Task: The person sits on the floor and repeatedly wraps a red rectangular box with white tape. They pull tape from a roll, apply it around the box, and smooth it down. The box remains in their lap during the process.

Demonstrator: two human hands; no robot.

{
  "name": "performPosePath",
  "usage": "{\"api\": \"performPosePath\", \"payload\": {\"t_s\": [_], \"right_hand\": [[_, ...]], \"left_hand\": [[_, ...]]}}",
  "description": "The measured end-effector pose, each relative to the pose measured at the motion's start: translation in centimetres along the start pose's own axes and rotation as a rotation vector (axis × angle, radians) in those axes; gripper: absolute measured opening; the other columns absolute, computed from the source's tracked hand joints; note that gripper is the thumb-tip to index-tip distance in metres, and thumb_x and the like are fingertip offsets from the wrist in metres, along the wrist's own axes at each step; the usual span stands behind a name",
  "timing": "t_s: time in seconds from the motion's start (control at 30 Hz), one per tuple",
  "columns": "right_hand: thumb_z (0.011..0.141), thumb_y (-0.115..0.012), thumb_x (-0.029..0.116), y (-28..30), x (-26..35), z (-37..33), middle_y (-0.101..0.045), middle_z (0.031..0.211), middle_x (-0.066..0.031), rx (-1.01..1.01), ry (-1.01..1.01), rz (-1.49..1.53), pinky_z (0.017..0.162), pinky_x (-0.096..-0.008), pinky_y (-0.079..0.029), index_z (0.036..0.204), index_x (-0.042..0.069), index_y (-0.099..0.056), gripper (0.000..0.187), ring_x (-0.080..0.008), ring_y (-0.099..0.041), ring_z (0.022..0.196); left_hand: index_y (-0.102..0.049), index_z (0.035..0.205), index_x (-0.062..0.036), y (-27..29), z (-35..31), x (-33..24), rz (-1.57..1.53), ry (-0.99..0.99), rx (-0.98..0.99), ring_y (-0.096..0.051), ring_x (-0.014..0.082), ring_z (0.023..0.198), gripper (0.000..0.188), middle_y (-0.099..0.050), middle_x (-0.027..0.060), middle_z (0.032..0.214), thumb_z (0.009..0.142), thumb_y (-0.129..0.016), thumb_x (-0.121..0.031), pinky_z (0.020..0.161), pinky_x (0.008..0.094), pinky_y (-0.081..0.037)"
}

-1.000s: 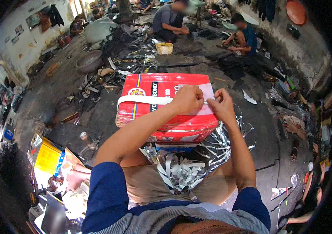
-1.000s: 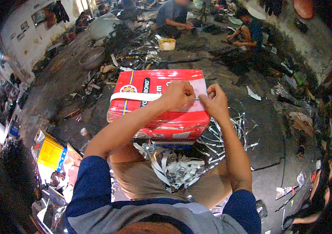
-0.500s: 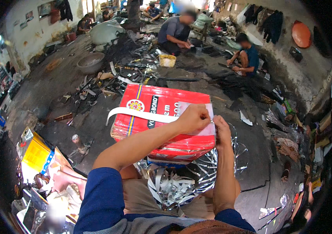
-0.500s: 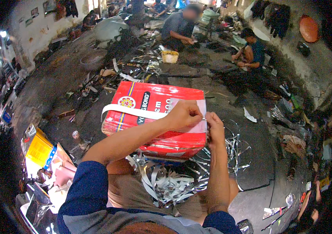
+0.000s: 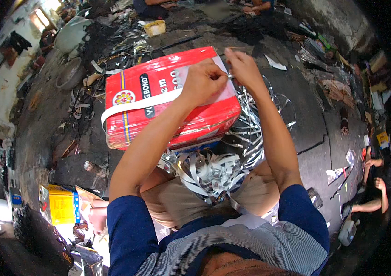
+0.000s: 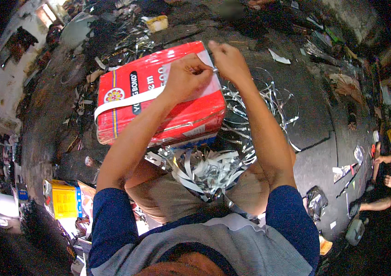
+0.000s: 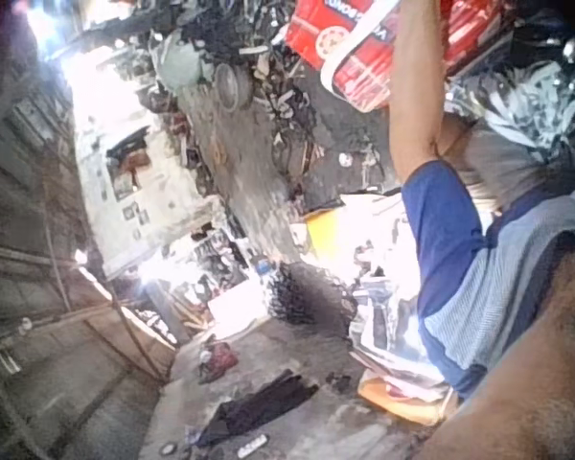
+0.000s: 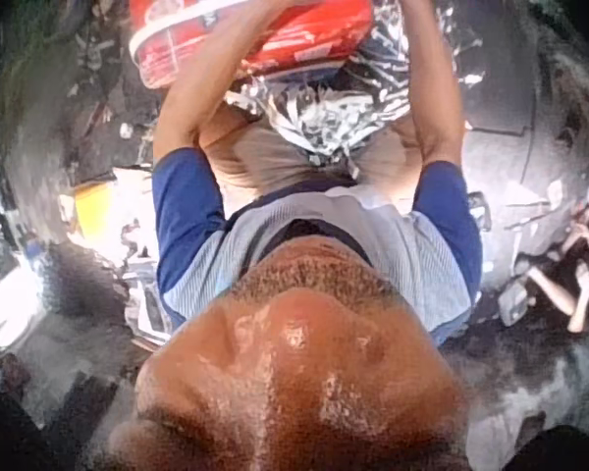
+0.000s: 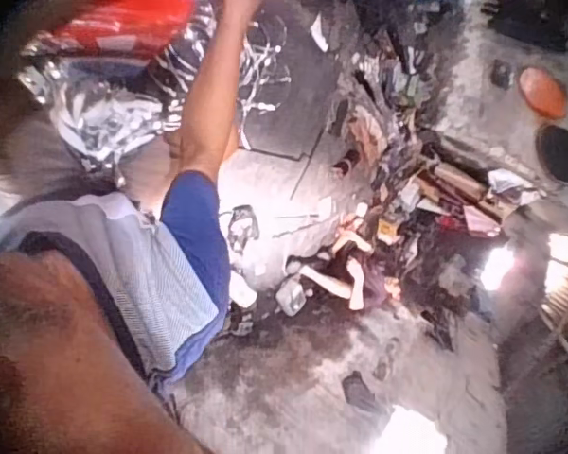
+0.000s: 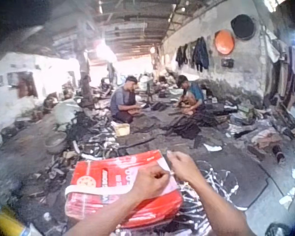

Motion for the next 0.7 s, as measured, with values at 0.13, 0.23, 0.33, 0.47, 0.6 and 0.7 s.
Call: {"api": "performPosePath", "payload": {"t_s": [0.13, 0.23, 0.33, 0.47, 0.6, 0.7], "right_hand": [[0.094, -0.060, 0.031, -1.4, 0.2, 0.3, -0.071, 0.096, -0.0269, -0.094, 0.116, -0.339, 0.084, -0.0470, -0.053, 0.096, -0.002, -0.071, 0.035, -0.0427, -0.070, 0.092], [0.091, -0.065, 0.024, -1.9, -3.4, 0.4, -0.072, 0.096, -0.0254, -0.073, 0.043, -0.097, 0.082, -0.0440, -0.054, 0.097, -0.003, -0.074, 0.029, -0.0391, -0.071, 0.090], [0.090, -0.067, 0.025, -3.0, -6.5, 0.6, -0.073, 0.095, -0.0238, -0.106, -0.018, 0.103, 0.081, -0.0435, -0.054, 0.096, -0.003, -0.074, 0.030, -0.0364, -0.072, 0.089], [0.090, -0.067, 0.026, -5.1, -9.9, -0.8, -0.074, 0.094, -0.0229, -0.046, -0.116, 0.151, 0.078, -0.0411, -0.054, 0.097, -0.003, -0.074, 0.031, -0.0305, -0.073, 0.087], [0.088, -0.065, 0.024, -7.6, -17.5, -1.9, -0.074, 0.091, -0.0233, 0.015, -0.192, 0.045, 0.076, -0.0398, -0.054, 0.095, -0.001, -0.075, 0.028, -0.0284, -0.073, 0.086], [0.083, -0.064, 0.021, -10.0, -23.6, -3.7, -0.073, 0.087, -0.0243, -0.014, -0.313, 0.150, 0.075, -0.0435, -0.054, 0.089, -0.001, -0.076, 0.025, -0.0353, -0.073, 0.082]], "left_hand": [[-0.074, 0.082, 0.0006, 0.4, -0.2, 0.5, -0.009, 0.038, -0.002, -0.060, 0.0103, 0.067, 0.008, -0.064, 0.0056, 0.077, 0.081, -0.075, -0.007, 0.061, 0.0263, -0.047], [-0.074, 0.082, 0.0005, 0.1, -0.4, 0.3, -0.059, 0.074, 0.004, -0.059, 0.0082, 0.067, 0.008, -0.064, 0.0042, 0.075, 0.081, -0.076, -0.007, 0.060, 0.0256, -0.047], [-0.074, 0.083, 0.0005, 0.2, -0.2, 0.0, 0.003, 0.095, 0.023, -0.059, 0.0081, 0.066, 0.007, -0.064, 0.0037, 0.074, 0.082, -0.076, -0.007, 0.059, 0.0252, -0.046], [-0.075, 0.084, -0.0007, 0.4, -0.3, 0.2, 0.022, 0.104, 0.006, -0.060, 0.0080, 0.067, 0.006, -0.066, 0.0038, 0.075, 0.082, -0.075, -0.006, 0.059, 0.0249, -0.046], [-0.075, 0.083, -0.0014, 0.5, -0.1, -0.2, 0.024, 0.114, 0.009, -0.061, 0.0082, 0.068, 0.004, -0.066, 0.0036, 0.076, 0.082, -0.075, -0.006, 0.060, 0.0246, -0.047], [-0.075, 0.084, -0.0014, -0.2, 0.4, -0.2, 0.009, 0.142, 0.030, -0.061, 0.0084, 0.069, 0.004, -0.066, 0.0035, 0.078, 0.082, -0.075, -0.005, 0.061, 0.0242, -0.048]]}}
Point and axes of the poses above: each hand's wrist, its own z-axis towards the middle knuckle, its own y-axis out of the back of the hand, x = y × z, the point moved 6 cm from there along z, towards the middle knuckle
